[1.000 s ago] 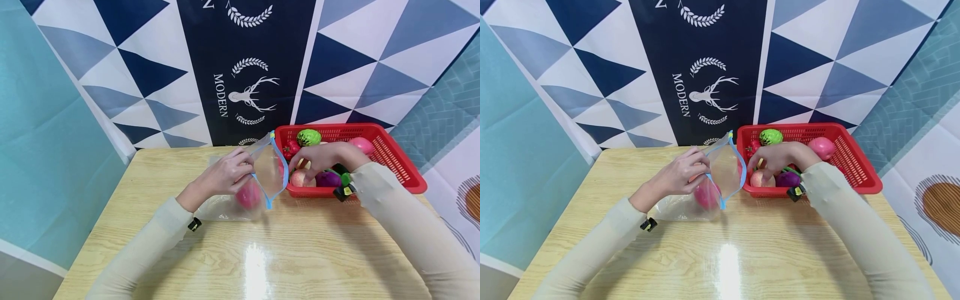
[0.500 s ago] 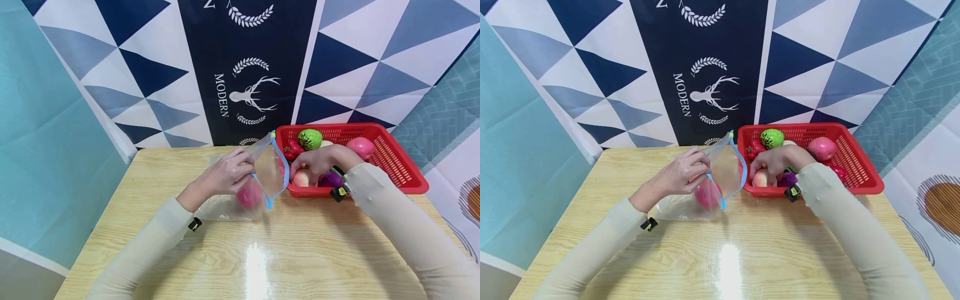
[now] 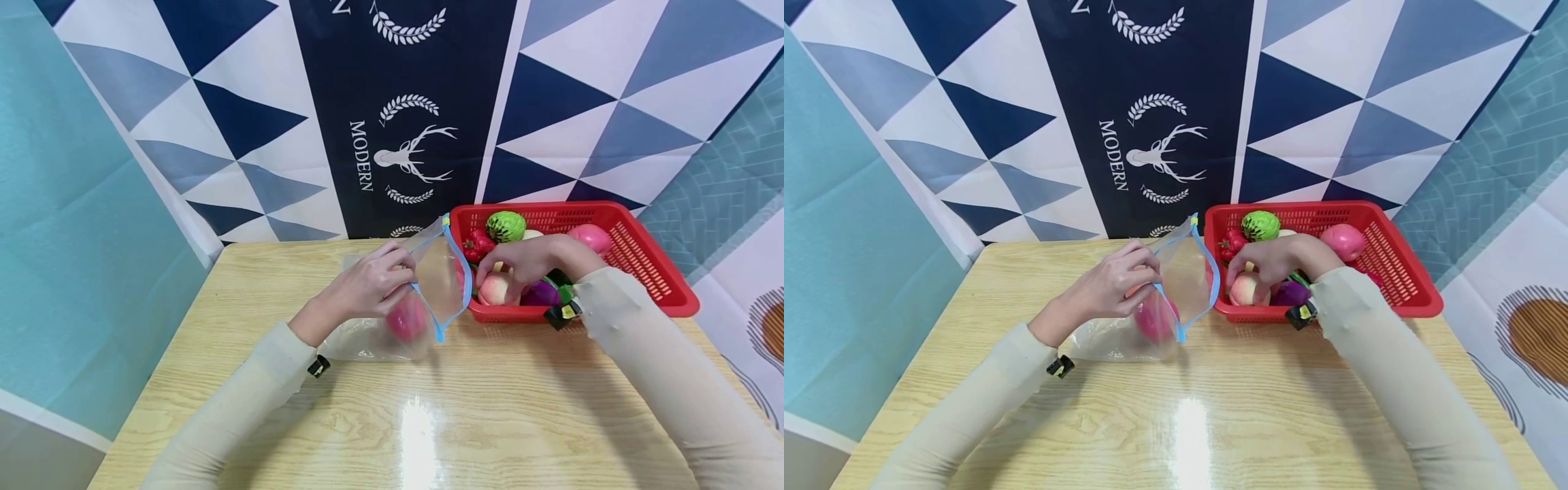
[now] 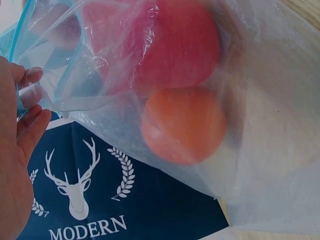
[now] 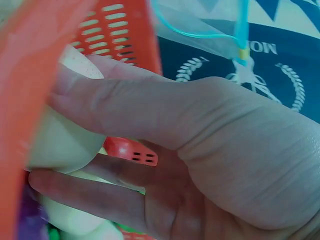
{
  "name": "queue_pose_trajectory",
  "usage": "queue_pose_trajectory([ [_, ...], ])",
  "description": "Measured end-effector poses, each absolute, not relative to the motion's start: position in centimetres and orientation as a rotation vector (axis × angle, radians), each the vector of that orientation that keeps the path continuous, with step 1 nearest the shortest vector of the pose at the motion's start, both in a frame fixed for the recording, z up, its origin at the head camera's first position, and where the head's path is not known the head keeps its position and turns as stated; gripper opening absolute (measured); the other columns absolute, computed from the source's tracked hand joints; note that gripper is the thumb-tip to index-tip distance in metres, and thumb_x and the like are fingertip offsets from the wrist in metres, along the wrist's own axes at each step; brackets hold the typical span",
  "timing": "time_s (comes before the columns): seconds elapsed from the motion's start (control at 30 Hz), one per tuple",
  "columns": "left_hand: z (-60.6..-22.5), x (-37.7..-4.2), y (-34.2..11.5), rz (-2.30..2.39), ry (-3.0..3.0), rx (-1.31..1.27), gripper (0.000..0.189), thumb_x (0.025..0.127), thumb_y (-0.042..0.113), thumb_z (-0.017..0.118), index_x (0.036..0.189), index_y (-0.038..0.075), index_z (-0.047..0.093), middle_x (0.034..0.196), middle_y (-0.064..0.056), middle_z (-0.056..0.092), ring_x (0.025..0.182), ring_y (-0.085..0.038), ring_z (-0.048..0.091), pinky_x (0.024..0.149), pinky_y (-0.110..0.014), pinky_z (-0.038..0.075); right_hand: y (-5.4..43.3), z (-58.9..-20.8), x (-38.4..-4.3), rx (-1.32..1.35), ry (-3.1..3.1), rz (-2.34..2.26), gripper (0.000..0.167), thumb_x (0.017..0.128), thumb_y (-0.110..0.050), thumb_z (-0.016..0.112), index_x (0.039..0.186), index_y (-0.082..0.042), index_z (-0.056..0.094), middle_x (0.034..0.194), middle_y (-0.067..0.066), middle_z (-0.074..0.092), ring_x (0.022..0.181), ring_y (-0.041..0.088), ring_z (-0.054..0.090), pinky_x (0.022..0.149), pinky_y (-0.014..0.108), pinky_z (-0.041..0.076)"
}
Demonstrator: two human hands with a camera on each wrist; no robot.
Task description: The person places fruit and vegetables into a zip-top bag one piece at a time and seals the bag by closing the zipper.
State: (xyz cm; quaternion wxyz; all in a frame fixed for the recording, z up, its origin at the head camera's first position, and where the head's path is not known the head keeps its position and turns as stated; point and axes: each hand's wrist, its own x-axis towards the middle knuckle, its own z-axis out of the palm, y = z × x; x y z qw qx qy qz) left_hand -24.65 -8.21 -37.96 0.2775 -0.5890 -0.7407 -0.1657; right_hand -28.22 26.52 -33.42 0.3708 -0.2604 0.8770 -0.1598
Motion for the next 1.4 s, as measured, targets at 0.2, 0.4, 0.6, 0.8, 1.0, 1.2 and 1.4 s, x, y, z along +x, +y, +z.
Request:
queue_pose_trajectory([
  [0.2, -38.0, -24.6, -8.3, -0.444, -2.000, -1.575, 0.006, 0.097, 0.002, 0.076, 0.095, 0.006, 0.079, 0.103, -0.009, 0.072, 0.105, -0.028, 0.066, 0.095, -0.036, 0.061, 27.3, -31.9, -27.8, -0.684, 2.304, -0.471, 0.061, 0.087, -0.016, 0.095, 0.144, -0.020, 0.072, 0.148, 0.013, 0.064, 0.139, 0.035, 0.052, 0.098, 0.043, 0.067],
  [0.4, -37.9, -24.6, -8.3, -0.446, -2.020, -1.570, 0.006, 0.098, 0.002, 0.076, 0.095, 0.006, 0.079, 0.104, -0.009, 0.072, 0.106, -0.028, 0.066, 0.095, -0.036, 0.062, 27.9, -30.7, -26.6, -0.706, 2.424, -0.564, 0.061, 0.088, -0.014, 0.093, 0.145, -0.022, 0.072, 0.149, 0.012, 0.064, 0.140, 0.035, 0.053, 0.095, 0.041, 0.067],
  [0.6, -37.9, -24.7, -8.2, -0.448, -2.019, -1.570, 0.006, 0.097, 0.002, 0.076, 0.095, 0.006, 0.079, 0.104, -0.009, 0.072, 0.106, -0.028, 0.066, 0.096, -0.036, 0.062, 28.3, -29.5, -25.0, -0.762, 2.550, -0.681, 0.059, 0.089, -0.014, 0.094, 0.143, -0.026, 0.074, 0.153, 0.011, 0.064, 0.142, 0.035, 0.054, 0.093, 0.037, 0.066],
  [0.8, -38.1, -24.7, -8.2, -0.450, -2.017, -1.570, 0.006, 0.096, 0.001, 0.075, 0.095, 0.005, 0.079, 0.104, -0.009, 0.073, 0.104, -0.028, 0.066, 0.095, -0.037, 0.062, 28.0, -29.3, -23.7, -0.929, 2.550, -0.836, 0.057, 0.090, -0.012, 0.093, 0.143, -0.026, 0.074, 0.150, 0.007, 0.066, 0.134, 0.030, 0.059, 0.091, 0.030, 0.067],
  [1.0, -38.1, -24.7, -8.2, -0.446, -2.015, -1.569, 0.007, 0.096, 0.001, 0.075, 0.096, 0.006, 0.080, 0.104, -0.009, 0.073, 0.104, -0.028, 0.066, 0.096, -0.037, 0.061, 26.9, -30.6, -22.7, -1.088, 2.515, -0.979, 0.058, 0.094, -0.009, 0.089, 0.148, -0.018, 0.071, 0.156, 0.013, 0.063, 0.142, 0.035, 0.058, 0.091, 0.030, 0.070],
  [1.2, -38.2, -24.7, -8.1, -0.450, -2.021, -1.570, 0.006, 0.097, 0.002, 0.076, 0.096, 0.006, 0.080, 0.104, -0.009, 0.073, 0.105, -0.028, 0.066, 0.096, -0.037, 0.061, 25.4, -31.9, -22.0, -1.124, 2.564, -1.026, 0.059, 0.091, -0.008, 0.091, 0.147, -0.014, 0.072, 0.157, 0.015, 0.064, 0.144, 0.040, 0.060, 0.091, 0.036, 0.072],
  [1.4, -38.2, -24.7, -8.1, -0.459, -2.018, -1.570, 0.006, 0.097, 0.002, 0.076, 0.097, 0.005, 0.081, 0.104, -0.009, 0.073, 0.104, -0.027, 0.065, 0.094, -0.035, 0.061, 24.6, -33.0, -21.9, -1.105, 2.540, -1.032, 0.059, 0.092, -0.007, 0.090, 0.148, -0.013, 0.071, 0.158, 0.017, 0.061, 0.145, 0.044, 0.059, 0.091, 0.038, 0.072],
])
